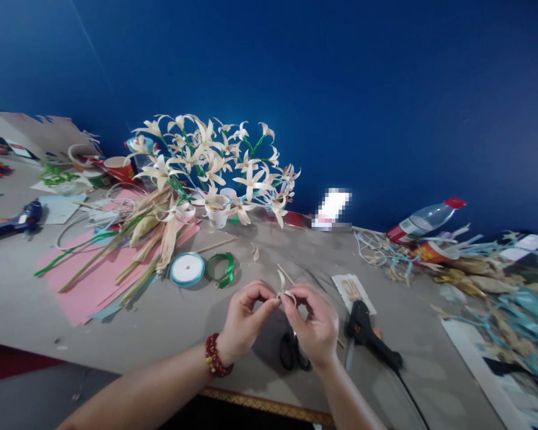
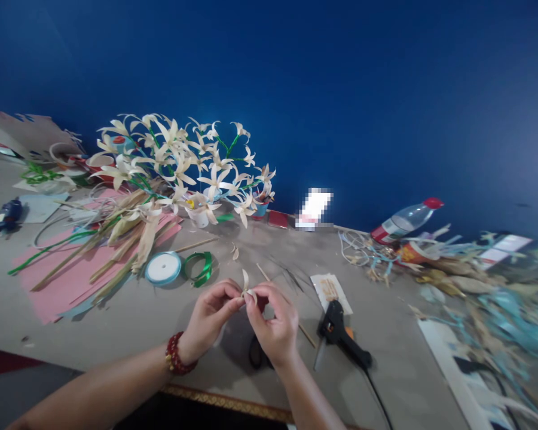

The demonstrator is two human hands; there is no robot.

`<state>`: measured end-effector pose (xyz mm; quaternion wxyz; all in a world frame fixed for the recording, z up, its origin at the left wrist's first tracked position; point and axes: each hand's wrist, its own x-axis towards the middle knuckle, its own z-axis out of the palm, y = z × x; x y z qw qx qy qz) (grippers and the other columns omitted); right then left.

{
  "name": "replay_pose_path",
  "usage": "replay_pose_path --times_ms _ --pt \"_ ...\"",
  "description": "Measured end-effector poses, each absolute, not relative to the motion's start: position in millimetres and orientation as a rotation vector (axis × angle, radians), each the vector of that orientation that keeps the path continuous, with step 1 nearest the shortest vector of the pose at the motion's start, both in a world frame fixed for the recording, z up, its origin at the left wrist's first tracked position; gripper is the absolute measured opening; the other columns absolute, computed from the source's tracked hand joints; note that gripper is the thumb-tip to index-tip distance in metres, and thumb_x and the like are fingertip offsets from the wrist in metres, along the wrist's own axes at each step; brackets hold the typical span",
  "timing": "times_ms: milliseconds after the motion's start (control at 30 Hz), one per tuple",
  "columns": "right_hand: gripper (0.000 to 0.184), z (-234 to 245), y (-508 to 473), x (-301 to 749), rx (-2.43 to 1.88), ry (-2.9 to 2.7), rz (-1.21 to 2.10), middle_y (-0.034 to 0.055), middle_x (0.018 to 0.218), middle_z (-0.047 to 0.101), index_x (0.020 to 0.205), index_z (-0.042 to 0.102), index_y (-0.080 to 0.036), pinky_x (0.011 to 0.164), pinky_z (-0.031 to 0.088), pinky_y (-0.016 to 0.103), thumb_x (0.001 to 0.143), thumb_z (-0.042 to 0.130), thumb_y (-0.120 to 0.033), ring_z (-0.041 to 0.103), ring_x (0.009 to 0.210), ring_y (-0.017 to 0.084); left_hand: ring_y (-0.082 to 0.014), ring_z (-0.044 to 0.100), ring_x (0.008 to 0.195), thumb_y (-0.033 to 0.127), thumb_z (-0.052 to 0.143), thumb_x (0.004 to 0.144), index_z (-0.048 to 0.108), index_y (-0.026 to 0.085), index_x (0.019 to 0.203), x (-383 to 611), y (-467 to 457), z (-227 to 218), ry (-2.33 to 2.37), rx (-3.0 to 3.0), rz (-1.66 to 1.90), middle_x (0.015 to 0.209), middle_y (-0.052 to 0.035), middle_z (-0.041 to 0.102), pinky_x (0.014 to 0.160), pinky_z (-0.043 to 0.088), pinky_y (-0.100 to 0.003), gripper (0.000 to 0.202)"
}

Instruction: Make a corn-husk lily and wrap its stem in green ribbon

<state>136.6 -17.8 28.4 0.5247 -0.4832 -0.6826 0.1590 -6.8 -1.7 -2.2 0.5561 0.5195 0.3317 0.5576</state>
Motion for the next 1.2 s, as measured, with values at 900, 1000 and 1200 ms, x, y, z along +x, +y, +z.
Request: replay_pose_path --times_ms 900,1000,1200 --pt "0.011 31.1 -18.3 136.4 -1.185 -1.616 0.419 0.0005 0.071 0.062 0.078 0.063 -0.019 0.059 0.048 0.024 0.087 0.060 -0.015 0.058 0.064 0.013 -0.0164 0.055 0.072 0.033 0.069 0.083 0.064 0.017 0.071 -6.4 -1.7 2.0 0.812 1.233 1.295 0.073 -0.0035 0.060 0.070 0.044 -0.028 0.021" --pt "0.011 30.6 -18.9 136.7 -1.183 -1.625 0.422 0.0005 0.071 0.061 0.077 0.063 -0.019 0.059 0.047 0.023 0.087 0.060 -0.014 0.058 0.064 0.013 -0.0161 0.055 0.072 0.032 0.069 0.083 0.064 0.016 0.071 -6.2 -1.5 1.6 0.804 1.236 1.296 0.073 -0.0034 0.060 0.070 0.044 -0.028 0.021" --pt "0.011 29.5 -19.3 137.4 -1.174 -1.618 0.425 0.0003 0.071 0.061 0.077 0.062 -0.019 0.060 0.047 0.023 0.087 0.060 -0.015 0.057 0.064 0.013 -0.0168 0.057 0.074 0.032 0.071 0.082 0.066 0.016 0.071 -6.1 -1.4 0.4 0.791 1.198 1.293 0.075 -0.0036 0.061 0.072 0.045 -0.029 0.019"
